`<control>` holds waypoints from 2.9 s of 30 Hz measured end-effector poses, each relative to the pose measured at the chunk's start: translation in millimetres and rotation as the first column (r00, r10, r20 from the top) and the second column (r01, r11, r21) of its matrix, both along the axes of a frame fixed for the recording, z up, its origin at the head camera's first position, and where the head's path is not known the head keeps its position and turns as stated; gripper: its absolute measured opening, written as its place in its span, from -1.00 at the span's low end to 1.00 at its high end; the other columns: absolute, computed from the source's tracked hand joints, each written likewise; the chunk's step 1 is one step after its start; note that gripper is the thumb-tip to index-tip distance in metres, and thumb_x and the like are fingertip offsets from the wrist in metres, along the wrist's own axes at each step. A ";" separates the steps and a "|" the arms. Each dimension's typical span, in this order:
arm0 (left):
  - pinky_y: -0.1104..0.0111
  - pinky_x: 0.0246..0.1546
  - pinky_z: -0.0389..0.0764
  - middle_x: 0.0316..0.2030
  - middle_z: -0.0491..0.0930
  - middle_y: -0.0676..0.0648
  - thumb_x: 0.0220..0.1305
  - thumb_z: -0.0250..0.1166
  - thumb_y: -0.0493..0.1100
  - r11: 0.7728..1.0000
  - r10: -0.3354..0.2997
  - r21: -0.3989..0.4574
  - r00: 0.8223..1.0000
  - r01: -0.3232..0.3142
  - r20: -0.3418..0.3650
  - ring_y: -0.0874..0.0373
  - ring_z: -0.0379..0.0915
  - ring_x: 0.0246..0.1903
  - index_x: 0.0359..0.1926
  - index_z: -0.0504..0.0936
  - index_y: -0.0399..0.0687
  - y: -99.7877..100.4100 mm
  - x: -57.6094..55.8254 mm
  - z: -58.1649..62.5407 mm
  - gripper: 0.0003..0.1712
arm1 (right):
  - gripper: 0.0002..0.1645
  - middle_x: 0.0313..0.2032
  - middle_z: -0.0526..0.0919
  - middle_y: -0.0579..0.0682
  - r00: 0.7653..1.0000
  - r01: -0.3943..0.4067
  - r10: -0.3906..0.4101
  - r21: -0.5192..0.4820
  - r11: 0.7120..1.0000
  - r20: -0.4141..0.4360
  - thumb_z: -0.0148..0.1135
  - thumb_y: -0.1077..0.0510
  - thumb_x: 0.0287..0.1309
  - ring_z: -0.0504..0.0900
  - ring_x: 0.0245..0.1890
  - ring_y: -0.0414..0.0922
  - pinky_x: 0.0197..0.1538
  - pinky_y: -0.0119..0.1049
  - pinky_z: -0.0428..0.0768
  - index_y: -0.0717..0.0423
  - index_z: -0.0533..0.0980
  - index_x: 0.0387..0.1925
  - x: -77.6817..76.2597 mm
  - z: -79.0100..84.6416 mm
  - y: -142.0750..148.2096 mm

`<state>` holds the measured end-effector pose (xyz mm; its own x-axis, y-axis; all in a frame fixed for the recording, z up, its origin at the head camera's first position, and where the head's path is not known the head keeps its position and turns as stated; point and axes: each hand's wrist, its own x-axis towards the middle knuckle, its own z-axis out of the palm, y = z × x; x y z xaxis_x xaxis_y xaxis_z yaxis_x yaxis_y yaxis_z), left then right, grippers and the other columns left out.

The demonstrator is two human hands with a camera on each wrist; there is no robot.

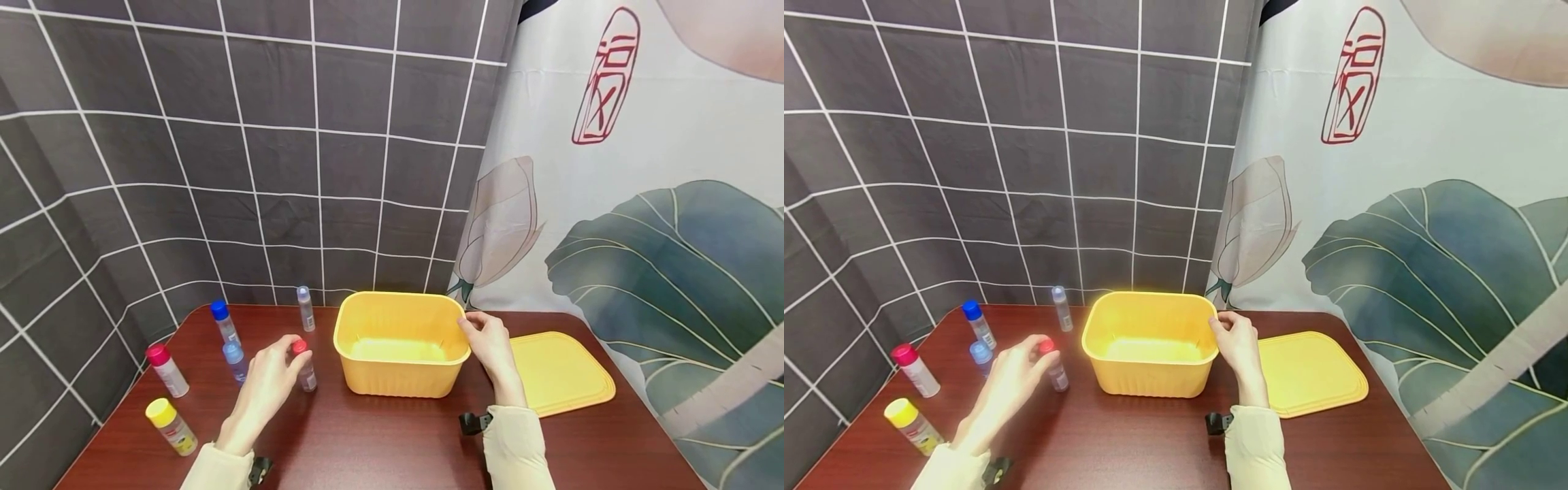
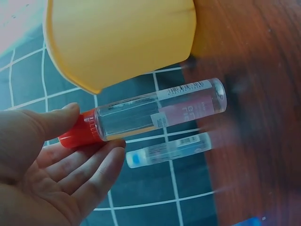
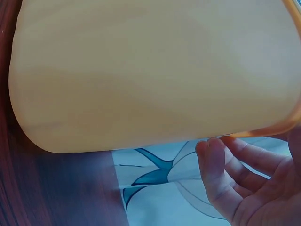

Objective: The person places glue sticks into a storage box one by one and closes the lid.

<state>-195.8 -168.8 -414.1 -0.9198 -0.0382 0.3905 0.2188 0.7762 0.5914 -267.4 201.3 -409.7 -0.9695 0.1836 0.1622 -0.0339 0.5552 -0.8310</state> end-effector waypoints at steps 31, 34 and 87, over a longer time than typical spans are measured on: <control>0.24 -0.45 0.53 -0.47 0.61 0.03 0.20 0.40 0.06 0.992 -0.085 -0.103 0.985 0.070 -0.150 0.10 0.48 -0.51 -0.16 0.63 -0.05 16.4 -15.6 106.7 -0.67 | -0.59 -0.23 0.67 0.15 0.999 -0.013 0.015 -0.069 0.998 0.034 0.23 0.05 0.30 0.64 -0.26 0.02 -0.21 -0.27 0.61 0.28 0.59 0.01 0.2 -1.1 1.9; 0.26 -0.46 0.52 -0.50 0.60 0.06 0.22 0.38 0.08 0.990 -0.111 -0.105 0.985 0.097 -0.134 0.13 0.49 -0.52 -0.16 0.62 -0.03 24.6 -19.8 117.2 -0.67 | -0.59 -0.23 0.68 0.14 0.999 -0.019 0.022 -0.073 0.997 0.042 0.23 0.05 0.30 0.64 -0.28 -0.02 -0.20 -0.25 0.62 0.29 0.58 0.01 2.0 -1.4 2.5; 0.48 -0.42 0.42 -0.47 0.54 0.07 0.15 0.46 -0.16 0.599 -0.492 -0.405 0.716 0.691 0.495 0.19 0.41 -0.41 -0.35 0.63 -0.03 209.4 -137.6 88.0 -0.86 | -0.64 -0.29 0.68 0.17 1.000 -0.026 0.026 -0.038 0.999 -0.005 0.26 0.04 0.29 0.61 -0.36 -0.05 -0.30 -0.32 0.57 0.29 0.62 -0.11 0.2 -4.0 2.5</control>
